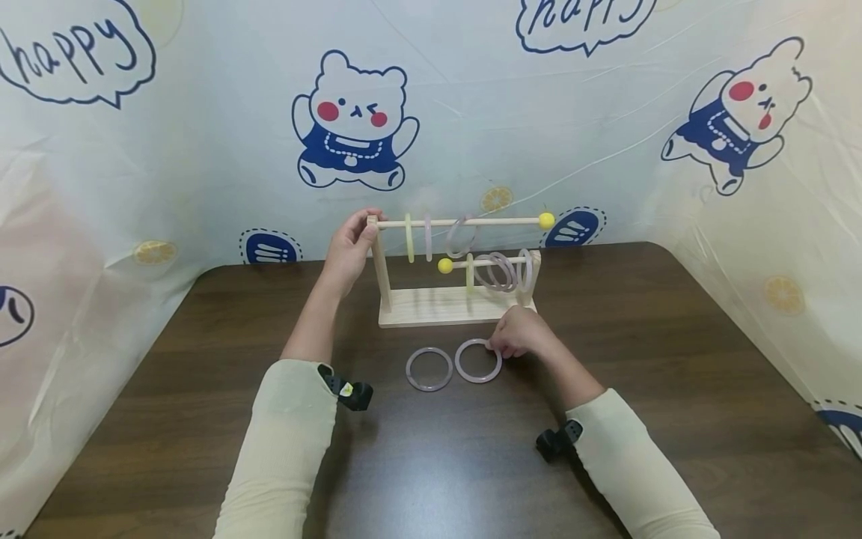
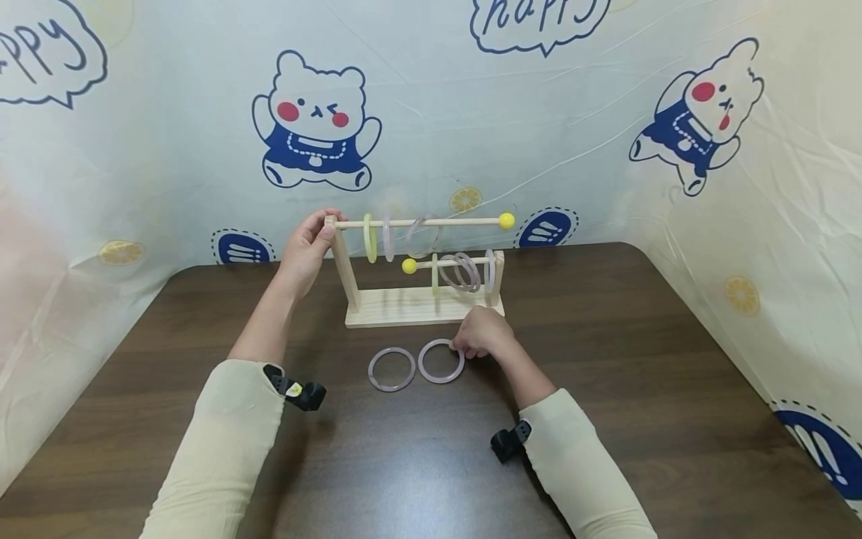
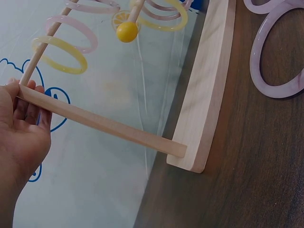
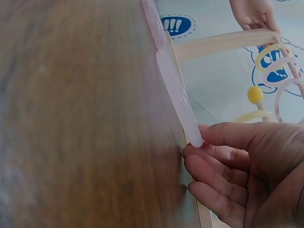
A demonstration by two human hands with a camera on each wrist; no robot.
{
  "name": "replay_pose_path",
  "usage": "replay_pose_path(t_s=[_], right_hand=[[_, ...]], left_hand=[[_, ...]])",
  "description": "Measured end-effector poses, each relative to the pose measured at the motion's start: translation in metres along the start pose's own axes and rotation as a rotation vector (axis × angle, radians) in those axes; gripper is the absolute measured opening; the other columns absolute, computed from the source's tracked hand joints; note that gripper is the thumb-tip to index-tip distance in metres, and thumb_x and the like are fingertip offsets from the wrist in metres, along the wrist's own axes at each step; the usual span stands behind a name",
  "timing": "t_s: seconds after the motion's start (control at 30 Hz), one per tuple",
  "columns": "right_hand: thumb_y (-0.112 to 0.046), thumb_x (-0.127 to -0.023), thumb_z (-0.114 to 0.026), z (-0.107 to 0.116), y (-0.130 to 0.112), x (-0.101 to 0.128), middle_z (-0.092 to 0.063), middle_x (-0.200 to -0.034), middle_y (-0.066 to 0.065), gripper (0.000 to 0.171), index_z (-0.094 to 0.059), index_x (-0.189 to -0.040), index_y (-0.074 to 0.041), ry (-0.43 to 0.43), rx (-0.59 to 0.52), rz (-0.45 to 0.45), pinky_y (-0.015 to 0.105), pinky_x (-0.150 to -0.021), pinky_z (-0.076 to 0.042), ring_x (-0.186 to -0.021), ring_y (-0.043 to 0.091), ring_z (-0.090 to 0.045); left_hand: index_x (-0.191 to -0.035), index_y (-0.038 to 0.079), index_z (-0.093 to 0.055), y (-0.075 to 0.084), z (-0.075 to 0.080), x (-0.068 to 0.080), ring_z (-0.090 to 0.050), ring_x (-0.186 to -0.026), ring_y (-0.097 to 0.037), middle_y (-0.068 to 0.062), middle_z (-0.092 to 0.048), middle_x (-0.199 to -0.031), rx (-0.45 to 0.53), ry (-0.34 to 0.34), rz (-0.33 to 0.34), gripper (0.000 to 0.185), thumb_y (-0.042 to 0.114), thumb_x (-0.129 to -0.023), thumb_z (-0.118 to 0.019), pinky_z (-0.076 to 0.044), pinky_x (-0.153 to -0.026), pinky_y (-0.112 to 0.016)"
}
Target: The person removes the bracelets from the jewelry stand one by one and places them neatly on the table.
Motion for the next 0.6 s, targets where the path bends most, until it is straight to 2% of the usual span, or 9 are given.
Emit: replay_pose_path(t_s=[0.3, 0.6], right_hand=[[-0.015, -0.075, -0.075, -0.0009, 0.0004, -0.0001, -0.061, -0.051, 0.001, 0.021, -0.067, -0.058, -0.005, -0.002, 0.073, 0.002, 0.027, -0.048, -0.051, -0.049, 0.012, -0.061], [-0.016, -0.075, -0.075, -0.0011, 0.0, -0.0006, -0.061, -0.051, 0.002, 0.021, -0.067, -0.058, -0.005, 0.012, 0.086, -0.004, 0.027, -0.048, -0.051, -0.049, 0.012, -0.061]], left_hand=[[-0.126, 0.004, -0.049, -0.0006, -0.0008, -0.0001, -0.046, -0.116, -0.018, -0.008, -0.053, -0.125, -0.011, 0.003, 0.011, 0.034, 0.02, -0.097, -0.046, -0.035, -0.1, -0.034], [-0.125, 0.005, -0.05, -0.0005, 0.0007, 0.0003, -0.046, -0.115, -0.019, -0.009, -0.053, -0.124, -0.01, -0.003, -0.005, 0.033, 0.022, -0.097, -0.046, -0.035, -0.1, -0.035]])
Point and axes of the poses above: each hand's wrist, its own x-axis away from the middle knuckle, its own z-axis out of the back of the hand, y = z × x, the point moved 4 cm from there along -x, towards the middle knuckle
